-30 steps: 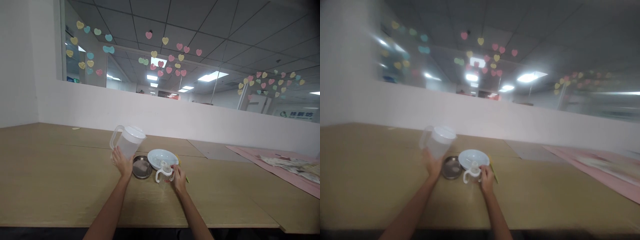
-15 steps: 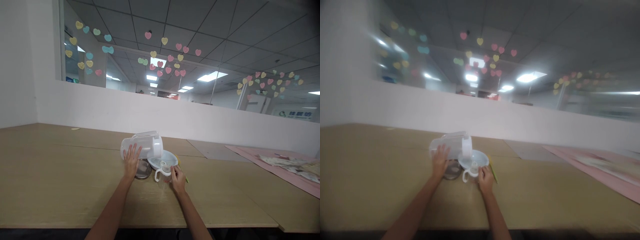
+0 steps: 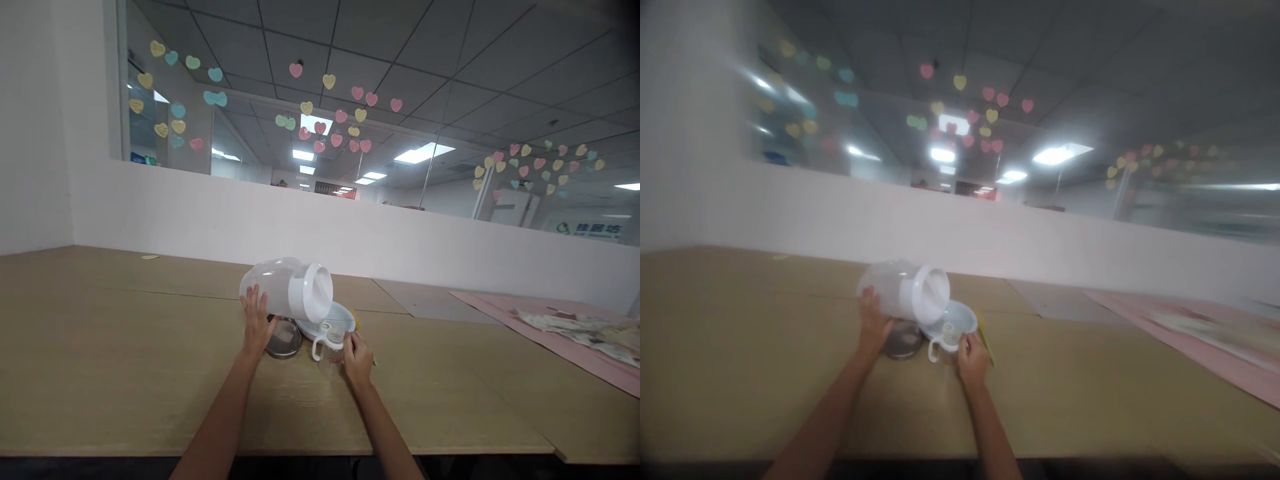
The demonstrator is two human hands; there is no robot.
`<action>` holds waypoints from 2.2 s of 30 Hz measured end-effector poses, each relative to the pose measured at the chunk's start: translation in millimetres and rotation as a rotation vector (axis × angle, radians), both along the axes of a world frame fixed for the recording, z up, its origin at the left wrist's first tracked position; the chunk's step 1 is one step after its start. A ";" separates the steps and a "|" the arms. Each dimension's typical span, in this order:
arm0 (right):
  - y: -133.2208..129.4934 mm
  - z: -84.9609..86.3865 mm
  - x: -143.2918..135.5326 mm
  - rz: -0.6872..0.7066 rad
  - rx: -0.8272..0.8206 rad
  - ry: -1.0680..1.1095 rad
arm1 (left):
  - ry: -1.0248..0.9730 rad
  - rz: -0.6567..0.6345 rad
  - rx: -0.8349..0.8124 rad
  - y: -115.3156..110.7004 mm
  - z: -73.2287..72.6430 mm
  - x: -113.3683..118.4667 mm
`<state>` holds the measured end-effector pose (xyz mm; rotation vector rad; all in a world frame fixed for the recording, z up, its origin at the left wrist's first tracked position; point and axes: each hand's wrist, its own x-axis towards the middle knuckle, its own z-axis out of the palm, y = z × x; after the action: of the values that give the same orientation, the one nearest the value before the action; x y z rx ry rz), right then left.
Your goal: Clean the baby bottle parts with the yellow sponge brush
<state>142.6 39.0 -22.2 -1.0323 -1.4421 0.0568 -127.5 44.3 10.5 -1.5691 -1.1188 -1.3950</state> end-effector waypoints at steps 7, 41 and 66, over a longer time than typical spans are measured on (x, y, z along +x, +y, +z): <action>1.3 -0.8 0.3 0.000 0.001 -0.002 | 0.174 -0.015 -0.018 6.2 -4.0 -0.4; 2.6 -2.2 1.1 -0.033 -0.042 -0.033 | -0.854 0.364 -0.434 1.0 2.4 5.2; 26.3 -7.6 10.4 -0.421 -0.545 0.186 | -0.474 0.155 -0.109 -8.3 9.4 29.8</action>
<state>153.0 65.2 -29.8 -1.7125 -1.0330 0.2437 -97.8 36.0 19.9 -1.2185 -1.5812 -1.6686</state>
